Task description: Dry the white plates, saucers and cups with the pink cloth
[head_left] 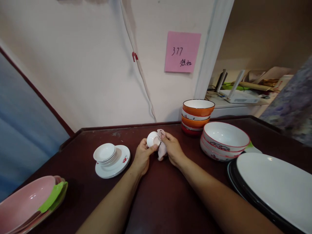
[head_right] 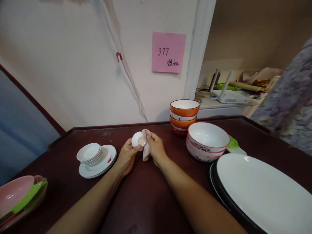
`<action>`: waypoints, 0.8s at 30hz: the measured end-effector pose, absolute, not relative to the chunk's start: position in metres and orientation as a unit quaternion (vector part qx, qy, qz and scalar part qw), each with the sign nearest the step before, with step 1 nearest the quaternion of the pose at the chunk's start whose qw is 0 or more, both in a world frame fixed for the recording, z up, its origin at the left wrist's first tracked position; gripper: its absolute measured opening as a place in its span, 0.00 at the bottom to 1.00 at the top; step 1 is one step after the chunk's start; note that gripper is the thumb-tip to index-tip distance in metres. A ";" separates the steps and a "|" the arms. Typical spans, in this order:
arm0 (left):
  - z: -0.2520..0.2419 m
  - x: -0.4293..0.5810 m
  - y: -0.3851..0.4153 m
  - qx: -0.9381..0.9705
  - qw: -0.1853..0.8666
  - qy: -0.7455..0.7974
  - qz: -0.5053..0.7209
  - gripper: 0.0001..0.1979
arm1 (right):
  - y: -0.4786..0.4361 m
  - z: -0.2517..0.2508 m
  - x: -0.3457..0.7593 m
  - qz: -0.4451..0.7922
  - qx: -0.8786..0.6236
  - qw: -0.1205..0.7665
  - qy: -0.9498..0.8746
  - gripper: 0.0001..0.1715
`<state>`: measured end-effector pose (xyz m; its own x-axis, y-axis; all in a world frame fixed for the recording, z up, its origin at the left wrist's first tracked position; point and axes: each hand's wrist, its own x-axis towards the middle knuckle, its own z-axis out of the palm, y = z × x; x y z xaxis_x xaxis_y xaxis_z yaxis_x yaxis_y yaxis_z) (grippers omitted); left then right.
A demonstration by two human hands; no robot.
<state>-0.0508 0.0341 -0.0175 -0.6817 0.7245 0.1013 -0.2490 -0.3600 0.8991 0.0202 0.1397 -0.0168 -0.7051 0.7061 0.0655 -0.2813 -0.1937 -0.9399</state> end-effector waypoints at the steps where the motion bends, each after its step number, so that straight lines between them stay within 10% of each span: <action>1: -0.016 -0.051 0.034 0.257 0.318 0.469 0.783 0.13 | 0.142 -0.014 0.021 0.719 -0.185 0.353 -0.569 0.23; 7: -0.013 -0.058 0.033 0.258 0.380 0.459 0.760 0.11 | 0.156 -0.005 0.027 0.541 -0.116 0.411 -0.725 0.15; 15: -0.012 -0.060 0.029 0.201 0.363 0.402 0.816 0.13 | 0.143 -0.018 0.020 0.763 -0.180 0.295 -0.546 0.27; 24: -0.012 -0.064 0.028 0.207 0.435 0.440 0.758 0.08 | 0.159 -0.007 0.027 0.664 -0.162 0.343 -0.644 0.19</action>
<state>-0.0642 0.0277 -0.0119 -0.5358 0.8415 -0.0692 -0.4779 -0.2348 0.8465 0.0275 0.1585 -0.0067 -0.7121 0.6642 0.2275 -0.2481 0.0650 -0.9665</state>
